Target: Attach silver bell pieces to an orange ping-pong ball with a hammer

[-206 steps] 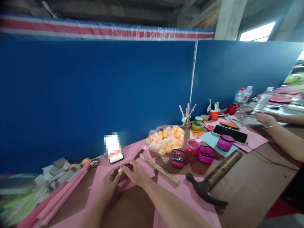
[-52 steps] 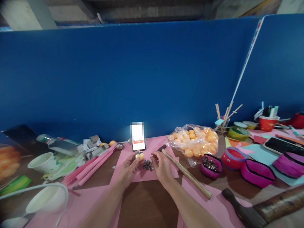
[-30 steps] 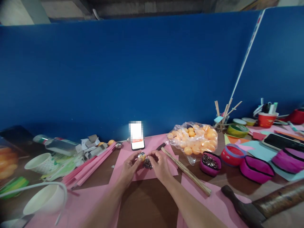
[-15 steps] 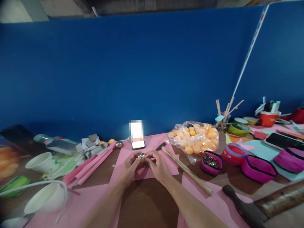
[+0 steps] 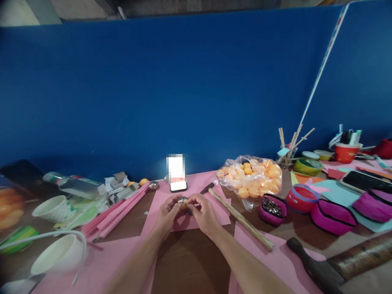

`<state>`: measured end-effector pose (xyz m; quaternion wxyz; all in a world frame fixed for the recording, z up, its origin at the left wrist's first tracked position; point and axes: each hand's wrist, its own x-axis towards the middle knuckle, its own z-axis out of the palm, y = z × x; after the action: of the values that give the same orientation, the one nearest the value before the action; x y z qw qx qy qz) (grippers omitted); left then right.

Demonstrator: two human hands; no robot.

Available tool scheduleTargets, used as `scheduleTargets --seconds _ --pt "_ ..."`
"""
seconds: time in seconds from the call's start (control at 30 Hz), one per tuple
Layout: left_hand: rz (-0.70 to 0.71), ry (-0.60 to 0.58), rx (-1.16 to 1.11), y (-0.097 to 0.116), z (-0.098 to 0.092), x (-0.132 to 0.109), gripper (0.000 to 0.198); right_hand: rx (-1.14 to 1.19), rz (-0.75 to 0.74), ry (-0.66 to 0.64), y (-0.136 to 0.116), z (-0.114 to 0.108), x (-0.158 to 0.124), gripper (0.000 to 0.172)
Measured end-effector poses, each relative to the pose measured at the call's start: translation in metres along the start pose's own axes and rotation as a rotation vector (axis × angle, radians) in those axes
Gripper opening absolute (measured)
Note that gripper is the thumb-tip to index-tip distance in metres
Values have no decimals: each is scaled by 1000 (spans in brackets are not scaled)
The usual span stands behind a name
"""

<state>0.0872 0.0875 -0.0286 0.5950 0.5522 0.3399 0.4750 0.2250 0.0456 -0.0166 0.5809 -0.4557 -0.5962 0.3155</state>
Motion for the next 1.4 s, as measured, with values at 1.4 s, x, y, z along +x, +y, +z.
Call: scheduleTargets --seconds 1.4 --pt "-3 -40 -8 0 3 0 41 -46 97 46 -2 -1 0 12"
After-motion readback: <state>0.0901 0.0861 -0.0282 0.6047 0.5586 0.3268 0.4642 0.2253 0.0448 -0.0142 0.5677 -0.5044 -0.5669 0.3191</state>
